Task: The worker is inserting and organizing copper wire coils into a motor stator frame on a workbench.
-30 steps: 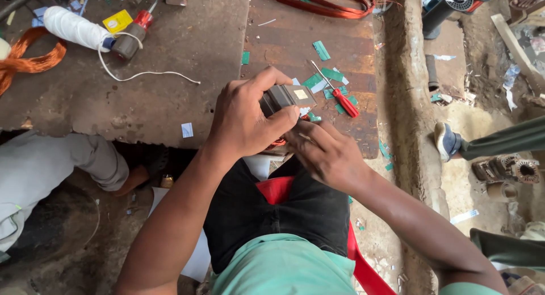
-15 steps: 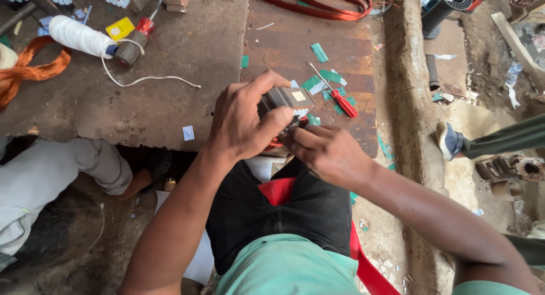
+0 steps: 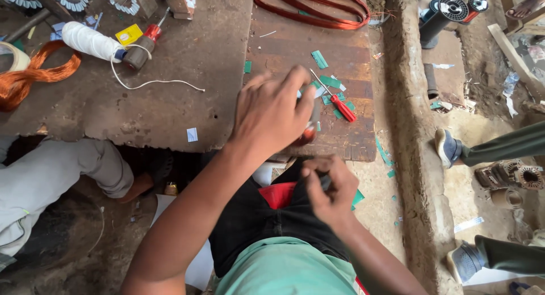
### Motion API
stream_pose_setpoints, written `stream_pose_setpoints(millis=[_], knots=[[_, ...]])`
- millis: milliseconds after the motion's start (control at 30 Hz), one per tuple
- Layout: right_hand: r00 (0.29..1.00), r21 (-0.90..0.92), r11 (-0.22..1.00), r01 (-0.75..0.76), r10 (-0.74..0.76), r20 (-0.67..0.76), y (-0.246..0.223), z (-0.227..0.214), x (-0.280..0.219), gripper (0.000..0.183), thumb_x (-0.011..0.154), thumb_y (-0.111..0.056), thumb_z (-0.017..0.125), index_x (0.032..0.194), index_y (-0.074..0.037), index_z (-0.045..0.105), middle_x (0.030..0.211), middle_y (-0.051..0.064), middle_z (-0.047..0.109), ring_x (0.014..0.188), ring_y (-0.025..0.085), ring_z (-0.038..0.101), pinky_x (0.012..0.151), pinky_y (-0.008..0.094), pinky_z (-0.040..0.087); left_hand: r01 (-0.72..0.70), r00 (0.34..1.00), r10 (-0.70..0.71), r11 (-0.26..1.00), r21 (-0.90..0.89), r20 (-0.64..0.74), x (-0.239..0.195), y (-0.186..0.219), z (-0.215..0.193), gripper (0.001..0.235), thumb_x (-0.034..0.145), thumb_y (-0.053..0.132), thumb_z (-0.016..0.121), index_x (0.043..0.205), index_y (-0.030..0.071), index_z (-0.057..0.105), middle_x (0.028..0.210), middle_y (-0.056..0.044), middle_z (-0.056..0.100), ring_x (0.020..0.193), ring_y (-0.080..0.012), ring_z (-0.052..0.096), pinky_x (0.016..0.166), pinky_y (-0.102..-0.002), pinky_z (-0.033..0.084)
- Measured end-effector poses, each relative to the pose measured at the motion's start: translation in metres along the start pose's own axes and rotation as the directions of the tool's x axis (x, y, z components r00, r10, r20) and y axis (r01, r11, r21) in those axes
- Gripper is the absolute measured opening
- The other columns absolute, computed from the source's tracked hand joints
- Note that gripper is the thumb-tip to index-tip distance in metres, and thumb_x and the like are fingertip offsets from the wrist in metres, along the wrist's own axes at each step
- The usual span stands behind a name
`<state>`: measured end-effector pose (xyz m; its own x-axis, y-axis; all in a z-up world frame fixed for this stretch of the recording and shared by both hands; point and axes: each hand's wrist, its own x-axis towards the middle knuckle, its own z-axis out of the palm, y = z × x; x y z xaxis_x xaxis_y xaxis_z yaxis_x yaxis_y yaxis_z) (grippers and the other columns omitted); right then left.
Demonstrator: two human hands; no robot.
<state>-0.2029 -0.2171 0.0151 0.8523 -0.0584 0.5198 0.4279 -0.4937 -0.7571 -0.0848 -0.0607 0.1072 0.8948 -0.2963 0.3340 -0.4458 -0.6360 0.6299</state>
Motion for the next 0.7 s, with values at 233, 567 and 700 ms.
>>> stream_pose_setpoints(millis=[233,567,700], knots=[[0.966,-0.118,0.964,0.237,-0.221,0.132,-0.024,0.014,0.029,0.018,0.090,-0.004,0.074,0.106,-0.005,0.067,0.107,0.011,0.071,0.087,0.025,0.073,0.074,0.033,0.058,-0.003,0.982,0.035,0.985,0.171,-0.187,0.006,-0.009,0.010,0.060,0.090,0.065,0.066,0.086,0.006,0.073,0.060,-0.015,0.067,0.058,-0.0351,0.066,0.060,-0.053,0.051],[0.850,-0.295,0.825,0.482,-0.357,0.388,-0.019,0.022,0.055,0.030,0.086,-0.010,0.075,0.114,-0.003,0.067,0.105,0.010,0.063,0.083,0.025,0.068,0.063,0.038,0.055,0.300,0.954,-0.297,0.948,-0.103,0.049,-0.013,-0.012,-0.023,0.074,0.085,0.065,0.067,0.057,-0.003,0.060,0.049,-0.018,0.051,0.048,-0.0252,0.054,0.054,-0.044,0.046],[0.826,-0.293,0.839,0.458,-0.279,0.491,-0.020,0.016,0.062,0.026,0.085,-0.009,0.075,0.111,-0.005,0.071,0.101,0.008,0.064,0.075,0.025,0.067,0.059,0.037,0.054,0.331,0.940,-0.339,0.869,-0.366,0.045,-0.020,-0.035,-0.016,0.065,0.093,0.058,0.060,0.063,0.001,0.062,0.052,-0.012,0.053,0.055,-0.0129,0.053,0.051,-0.040,0.045]])
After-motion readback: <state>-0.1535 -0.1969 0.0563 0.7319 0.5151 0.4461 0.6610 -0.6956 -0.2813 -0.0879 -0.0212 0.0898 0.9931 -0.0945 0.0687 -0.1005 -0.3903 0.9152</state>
